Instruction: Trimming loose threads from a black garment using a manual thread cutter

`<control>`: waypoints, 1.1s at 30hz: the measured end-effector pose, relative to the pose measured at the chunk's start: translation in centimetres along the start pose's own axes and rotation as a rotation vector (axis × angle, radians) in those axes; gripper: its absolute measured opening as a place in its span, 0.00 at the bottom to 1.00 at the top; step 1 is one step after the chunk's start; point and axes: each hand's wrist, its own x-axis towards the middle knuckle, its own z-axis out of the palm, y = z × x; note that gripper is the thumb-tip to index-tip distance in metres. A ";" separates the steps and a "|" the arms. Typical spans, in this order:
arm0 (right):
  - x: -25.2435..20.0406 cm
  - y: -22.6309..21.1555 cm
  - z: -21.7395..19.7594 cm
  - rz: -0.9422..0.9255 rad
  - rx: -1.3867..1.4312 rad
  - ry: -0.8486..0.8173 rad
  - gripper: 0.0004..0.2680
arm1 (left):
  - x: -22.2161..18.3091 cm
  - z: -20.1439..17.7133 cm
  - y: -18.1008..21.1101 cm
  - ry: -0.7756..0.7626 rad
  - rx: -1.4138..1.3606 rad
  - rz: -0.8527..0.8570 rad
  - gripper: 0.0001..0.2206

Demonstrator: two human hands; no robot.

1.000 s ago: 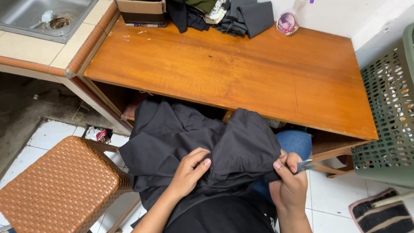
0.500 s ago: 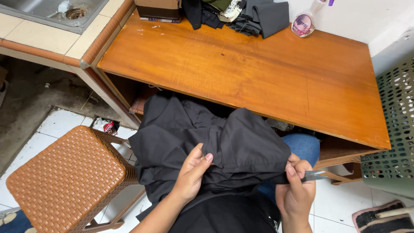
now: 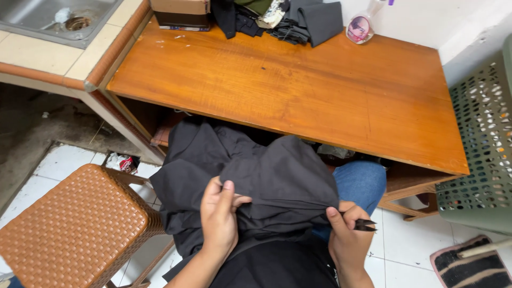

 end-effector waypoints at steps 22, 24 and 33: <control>-0.4 -1.2 0.6 -0.182 -0.358 -0.133 0.16 | -1.0 1.3 1.0 -0.085 -0.005 -0.048 0.18; -0.5 -0.8 0.4 -0.199 -0.357 -0.160 0.17 | -1.2 1.7 1.4 -0.045 0.233 -0.135 0.24; -0.2 -0.6 -0.3 0.036 -0.433 -0.076 0.16 | -2.0 2.5 2.4 -0.170 -0.068 -0.301 0.14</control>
